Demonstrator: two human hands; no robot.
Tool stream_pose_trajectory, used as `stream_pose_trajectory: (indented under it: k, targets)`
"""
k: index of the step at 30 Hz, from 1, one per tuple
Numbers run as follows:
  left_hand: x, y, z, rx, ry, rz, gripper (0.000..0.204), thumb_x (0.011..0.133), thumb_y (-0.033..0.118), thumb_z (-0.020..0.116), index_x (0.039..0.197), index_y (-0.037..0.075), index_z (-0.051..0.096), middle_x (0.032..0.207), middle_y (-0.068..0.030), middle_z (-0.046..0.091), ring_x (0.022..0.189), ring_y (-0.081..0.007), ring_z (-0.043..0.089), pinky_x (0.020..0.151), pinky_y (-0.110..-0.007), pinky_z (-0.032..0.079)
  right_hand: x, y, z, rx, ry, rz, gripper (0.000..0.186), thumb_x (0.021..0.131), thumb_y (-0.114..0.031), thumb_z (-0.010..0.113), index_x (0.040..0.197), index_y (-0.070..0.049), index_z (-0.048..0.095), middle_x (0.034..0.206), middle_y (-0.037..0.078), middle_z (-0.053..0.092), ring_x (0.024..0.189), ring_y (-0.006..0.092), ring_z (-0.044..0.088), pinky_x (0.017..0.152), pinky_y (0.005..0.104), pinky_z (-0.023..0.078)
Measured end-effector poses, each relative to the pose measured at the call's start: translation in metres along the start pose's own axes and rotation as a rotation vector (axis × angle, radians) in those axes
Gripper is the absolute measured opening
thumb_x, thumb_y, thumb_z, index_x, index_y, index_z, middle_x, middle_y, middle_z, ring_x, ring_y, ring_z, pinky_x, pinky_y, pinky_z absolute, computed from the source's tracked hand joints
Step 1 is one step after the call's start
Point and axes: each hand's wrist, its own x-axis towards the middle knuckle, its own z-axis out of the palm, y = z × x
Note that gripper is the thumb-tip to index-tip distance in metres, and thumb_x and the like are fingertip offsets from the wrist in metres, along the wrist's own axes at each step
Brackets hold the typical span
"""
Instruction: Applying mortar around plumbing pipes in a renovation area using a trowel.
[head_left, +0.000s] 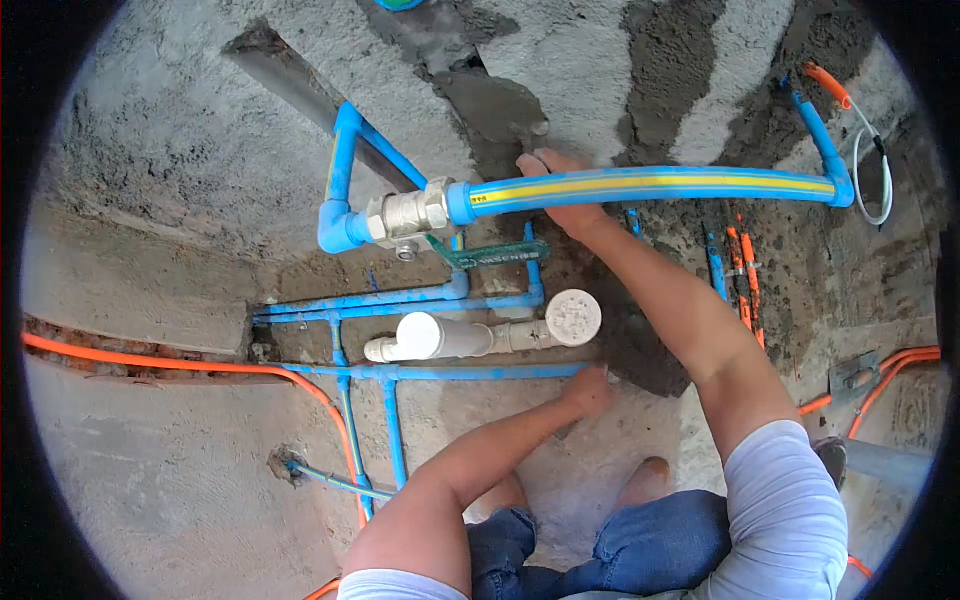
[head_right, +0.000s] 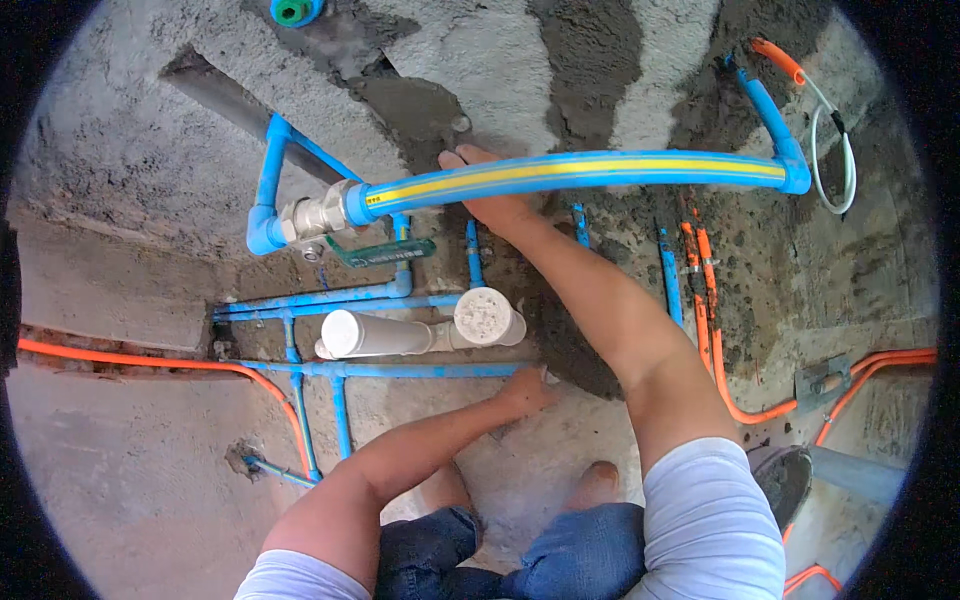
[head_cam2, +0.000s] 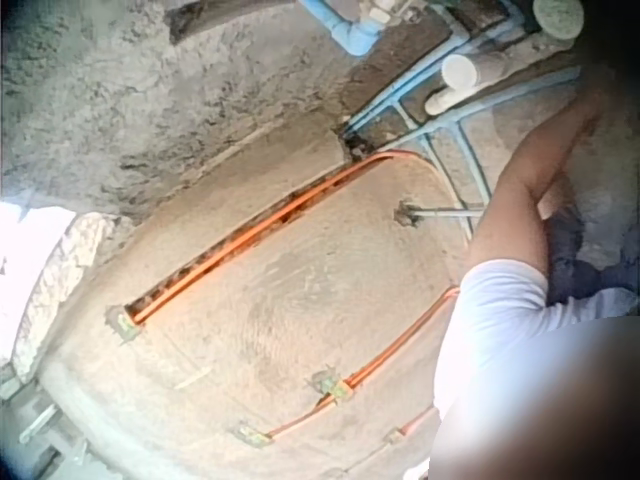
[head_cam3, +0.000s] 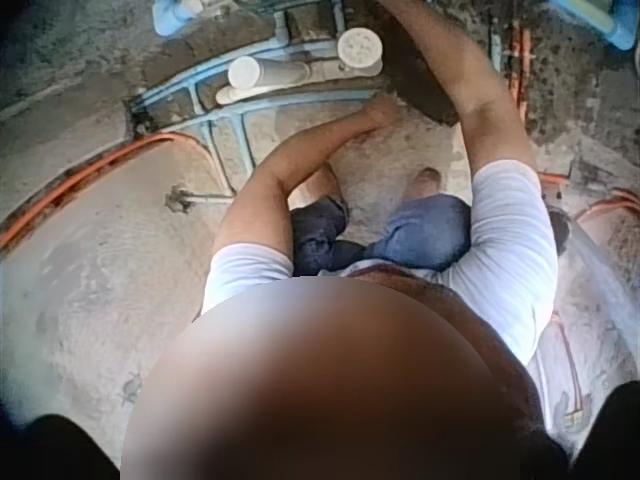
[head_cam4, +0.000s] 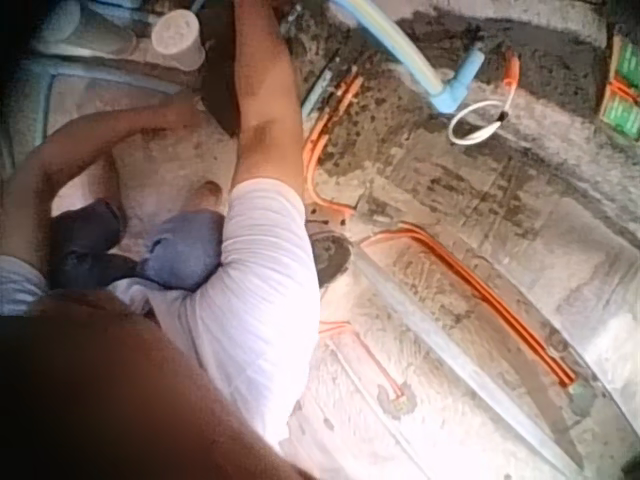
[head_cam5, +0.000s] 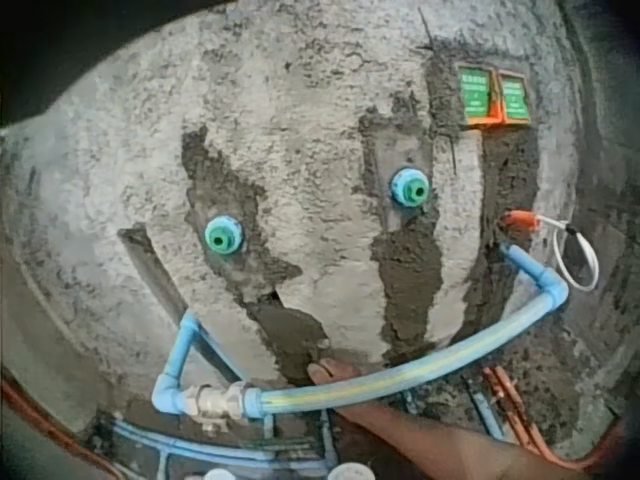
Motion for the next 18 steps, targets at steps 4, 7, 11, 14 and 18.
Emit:
stream_pose_trajectory:
  k: [4, 7, 11, 14, 18]
  targets:
    - [-0.007, 0.02, -0.017, -0.05, -0.034, 0.061, 0.041, 0.077, 0.033, 0.063, 0.085, -0.007, 0.065, 0.078, -0.0268, 0.064, 0.078, -0.0355, 0.066, 0.074, -0.044, 0.052, -0.019, -0.01, -0.006, -0.319, 0.021, -0.089, 0.014, 0.089, -0.016, 0.053, 0.091, -0.003, 0.056, 0.084, 0.014, 0.057, 0.076, 0.035, 0.057, 0.063, 0.0413, 0.045]
    - [-0.006, 0.035, -0.021, -0.175, -0.096, 0.025, 0.037, 0.077, 0.033, 0.062, 0.083, -0.003, 0.066, 0.079, -0.0225, 0.065, 0.073, -0.0315, 0.066, 0.073, -0.042, 0.052, -0.047, -0.017, -0.013, -0.02, 0.252, 0.222, 0.027, 0.09, -0.028, 0.051, 0.091, -0.002, 0.059, 0.088, 0.023, 0.062, 0.081, 0.0419, 0.059, 0.07, 0.0496, 0.046]
    - [0.006, 0.039, -0.012, -0.335, 0.021, -0.001, 0.043, 0.073, 0.032, 0.067, 0.088, -0.007, 0.058, 0.063, -0.0129, 0.063, 0.052, -0.0245, 0.061, 0.052, -0.039, 0.049, -0.074, -0.04, -0.049, -0.106, 0.199, 0.454, 0.034, 0.09, -0.034, 0.051, 0.092, -0.001, 0.062, 0.088, 0.024, 0.063, 0.083, 0.0424, 0.06, 0.073, 0.0498, 0.047]
    - [0.019, 0.041, -0.015, -0.363, 0.162, 0.033, 0.036, 0.074, 0.029, 0.062, 0.082, -0.006, 0.063, 0.062, -0.0168, 0.064, 0.057, -0.0262, 0.065, 0.056, -0.038, 0.052, -0.102, -0.056, -0.099, -0.277, 0.048, 0.608, 0.039, 0.091, -0.037, 0.049, 0.089, -0.001, 0.062, 0.088, 0.025, 0.063, 0.083, 0.0427, 0.061, 0.074, 0.0503, 0.048]
    - [0.025, 0.068, -0.028, -0.482, 0.086, -0.112, 0.031, 0.073, 0.025, 0.063, 0.083, -0.004, 0.063, 0.061, -0.0148, 0.063, 0.053, -0.0253, 0.064, 0.053, -0.038, 0.051, -0.174, -0.038, -0.166, -0.422, -0.147, 0.659, 0.038, 0.091, -0.037, 0.049, 0.089, -0.002, 0.063, 0.09, 0.024, 0.064, 0.083, 0.0421, 0.061, 0.074, 0.0504, 0.048]
